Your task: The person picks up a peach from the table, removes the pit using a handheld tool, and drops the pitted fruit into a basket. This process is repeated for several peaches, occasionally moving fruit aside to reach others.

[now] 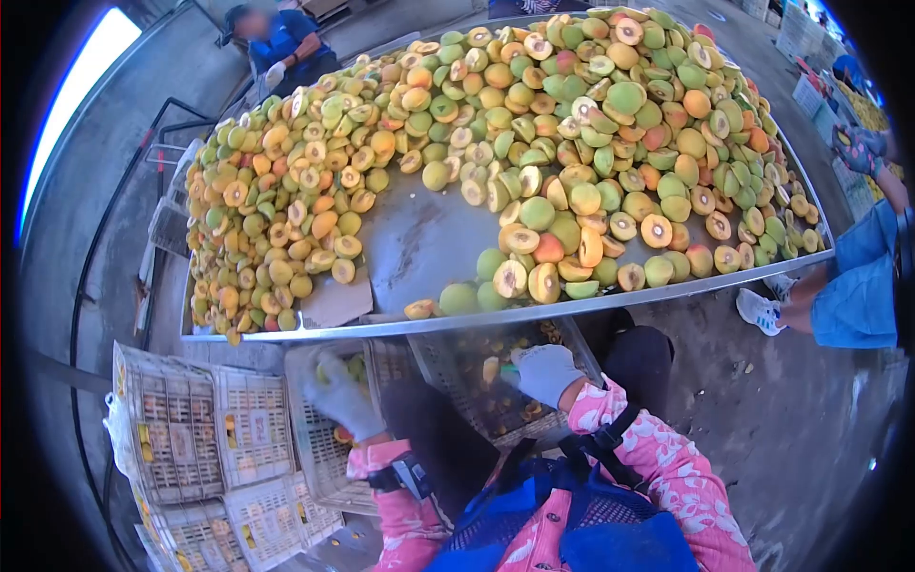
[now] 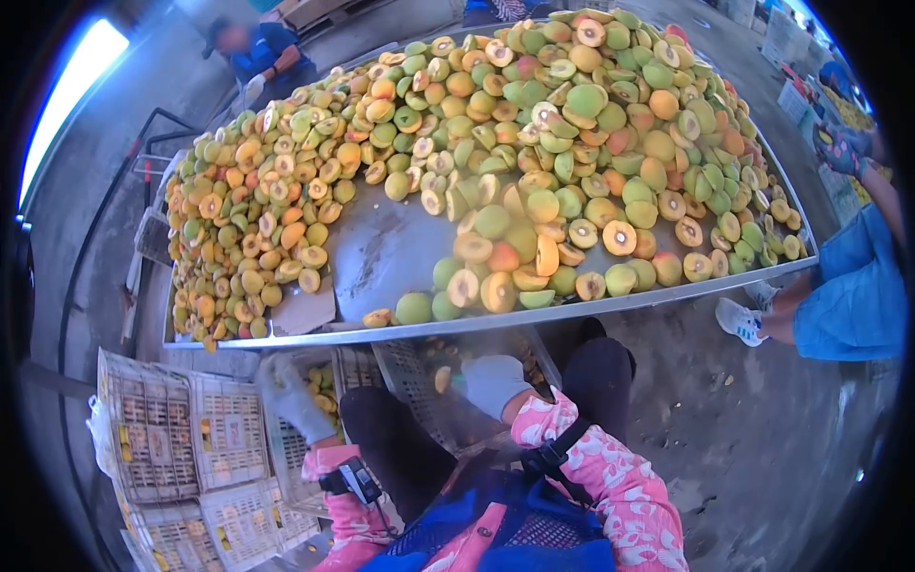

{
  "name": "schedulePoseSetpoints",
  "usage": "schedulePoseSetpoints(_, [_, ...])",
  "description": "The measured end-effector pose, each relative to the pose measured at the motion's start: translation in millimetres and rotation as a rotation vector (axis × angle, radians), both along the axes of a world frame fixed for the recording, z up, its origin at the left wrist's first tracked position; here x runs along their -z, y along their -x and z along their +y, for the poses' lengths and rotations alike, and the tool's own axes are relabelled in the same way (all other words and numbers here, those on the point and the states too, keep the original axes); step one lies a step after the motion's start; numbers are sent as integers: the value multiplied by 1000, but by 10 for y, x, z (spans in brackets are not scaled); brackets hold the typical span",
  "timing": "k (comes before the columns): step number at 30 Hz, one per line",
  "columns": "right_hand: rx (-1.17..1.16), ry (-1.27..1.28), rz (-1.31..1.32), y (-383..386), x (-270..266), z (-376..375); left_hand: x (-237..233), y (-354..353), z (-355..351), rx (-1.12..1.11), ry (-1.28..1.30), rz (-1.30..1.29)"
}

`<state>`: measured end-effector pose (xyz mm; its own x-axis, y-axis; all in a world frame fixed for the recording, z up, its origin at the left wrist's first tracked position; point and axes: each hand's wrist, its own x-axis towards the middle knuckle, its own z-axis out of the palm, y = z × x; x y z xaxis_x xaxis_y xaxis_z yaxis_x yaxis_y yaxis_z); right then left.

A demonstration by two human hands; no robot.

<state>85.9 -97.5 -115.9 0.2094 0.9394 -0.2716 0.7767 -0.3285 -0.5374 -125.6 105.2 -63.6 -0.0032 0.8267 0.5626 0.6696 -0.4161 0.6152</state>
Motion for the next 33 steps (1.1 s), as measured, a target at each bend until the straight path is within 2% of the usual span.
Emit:
schedulePoseSetpoints(1, [86, -107, -15, -13, 71, 9, -14, -62, 55, 9, -3, -3])
schedulePoseSetpoints(3, [158, -317, -12, -41, 212, 49, -30, -167, 100, -31, -300, 123])
schedulePoseSetpoints(5, [149, -226, -39, -75, 188, 18, -2, -806, -105, 159, 52, 35])
schedulePoseSetpoints(6, [144, -149, -72, -125, 165, 22, 87, -1086, -141, 371, 59, 62])
schedulePoseSetpoints(7, [183, -223, -23, -165, 182, -37, 172, -1377, -174, 585, 67, 90])
schedulePoseSetpoints(8, [191, -217, -27, -207, 226, -65, 71, -1776, -245, 468, 305, 691])
schedulePoseSetpoints(10, [187, -40, -102, -288, 361, -99, 299, -2266, -225, 839, -26, 812])
schedulePoseSetpoints(11, [191, -30, -103, -322, 404, -81, 425, -2483, -261, 848, -19, 809])
schedulePoseSetpoints(13, [305, -118, -244, -368, 472, -2, 600, -2748, -333, 686, 290, 668])
schedulePoseSetpoints(14, [306, -114, -238, -399, 502, 6, 650, -2752, -325, 687, 295, 673])
schedulePoseSetpoints(16, [198, -152, -169, -420, 533, -6, 703, -2676, -323, 758, 296, 341])
schedulePoseSetpoints(20, [184, -271, -250, -390, 378, -135, 520, -2351, -348, 703, 373, 342])
schedulePoseSetpoints(22, [302, -193, -290, -386, 262, -163, 359, -2131, -417, 670, 902, -244])
schedulePoseSetpoints(23, [361, -271, -246, -369, 48, -190, 217, -1999, -485, 712, 978, -357])
schedulePoseSetpoints(24, [355, -273, -246, -342, -82, -224, 198, -1869, -474, 707, 974, -361])
schedulePoseSetpoints(26, [261, -372, -118, -294, -278, -303, 171, -1628, -455, 925, 1115, -440])
schedulePoseSetpoints(27, [263, -432, -31, -251, -368, -311, 173, -1555, -491, 922, 1111, -449])
schedulePoseSetpoints(28, [254, -431, -34, -223, -437, -310, 180, -1480, -526, 961, 975, -407])
schedulePoseSetpoints(30, [162, -636, 382, -188, -574, -283, 168, -1355, -575, 1026, 696, -314])
schedulePoseSetpoints(31, [156, -641, 378, -153, -703, -279, 102, -1316, -601, 1025, 688, -318])
schedulePoseSetpoints(33, [442, -185, 1034, -78, -951, -287, -103, -1269, -696, 1057, 200, -21])
